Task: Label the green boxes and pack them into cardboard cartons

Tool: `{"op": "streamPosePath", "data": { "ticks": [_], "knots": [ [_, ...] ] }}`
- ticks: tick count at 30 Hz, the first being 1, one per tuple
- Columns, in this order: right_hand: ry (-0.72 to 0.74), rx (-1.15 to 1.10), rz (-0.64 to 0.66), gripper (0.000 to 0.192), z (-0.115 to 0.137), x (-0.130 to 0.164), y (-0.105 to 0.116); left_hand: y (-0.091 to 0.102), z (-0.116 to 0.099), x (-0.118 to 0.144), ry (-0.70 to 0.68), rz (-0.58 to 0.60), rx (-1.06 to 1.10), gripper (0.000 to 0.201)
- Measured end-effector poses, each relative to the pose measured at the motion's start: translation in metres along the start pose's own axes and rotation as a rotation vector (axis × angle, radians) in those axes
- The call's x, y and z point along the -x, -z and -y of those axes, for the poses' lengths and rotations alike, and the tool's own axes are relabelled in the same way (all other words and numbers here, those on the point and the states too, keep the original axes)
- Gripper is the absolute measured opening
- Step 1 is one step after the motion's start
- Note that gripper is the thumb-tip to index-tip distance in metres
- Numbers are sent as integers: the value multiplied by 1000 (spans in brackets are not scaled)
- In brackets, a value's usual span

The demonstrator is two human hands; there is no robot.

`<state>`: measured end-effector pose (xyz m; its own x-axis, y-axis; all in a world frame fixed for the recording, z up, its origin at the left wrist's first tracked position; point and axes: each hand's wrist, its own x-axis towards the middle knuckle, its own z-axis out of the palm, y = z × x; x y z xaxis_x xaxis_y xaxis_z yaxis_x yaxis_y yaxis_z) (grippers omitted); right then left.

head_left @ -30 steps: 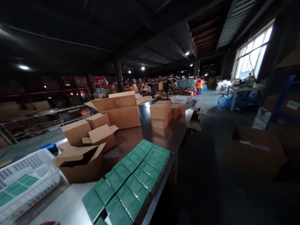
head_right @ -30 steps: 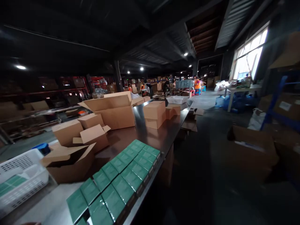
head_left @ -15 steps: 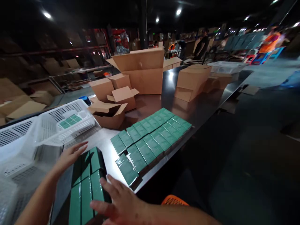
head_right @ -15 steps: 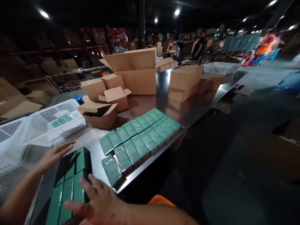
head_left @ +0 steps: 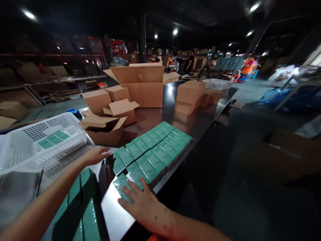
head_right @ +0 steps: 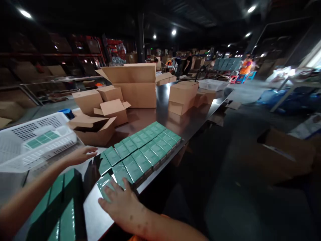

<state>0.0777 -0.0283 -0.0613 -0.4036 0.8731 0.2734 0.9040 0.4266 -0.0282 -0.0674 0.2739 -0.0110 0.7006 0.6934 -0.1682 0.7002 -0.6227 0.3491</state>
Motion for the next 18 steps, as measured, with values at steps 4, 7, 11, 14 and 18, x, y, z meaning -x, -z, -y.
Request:
{"op": "streamPosePath", "data": {
  "ticks": [4,7,11,14,18],
  "knots": [
    [-6,-6,23,33,-11,8,2,-11,-10,-17,-38,103,41,57],
    [4,2,-23,34,-14,12,-1,-15,-9,-17,-21,111,76,58],
    [1,49,-68,33,-10,11,-4,-17,-6,-16,15,80,99,53],
    [1,71,-86,30,-8,7,-9,-18,-9,-10,33,49,78,41],
    [3,83,-142,34,-7,6,-20,-17,-28,8,53,-47,60,34]
  ]
}}
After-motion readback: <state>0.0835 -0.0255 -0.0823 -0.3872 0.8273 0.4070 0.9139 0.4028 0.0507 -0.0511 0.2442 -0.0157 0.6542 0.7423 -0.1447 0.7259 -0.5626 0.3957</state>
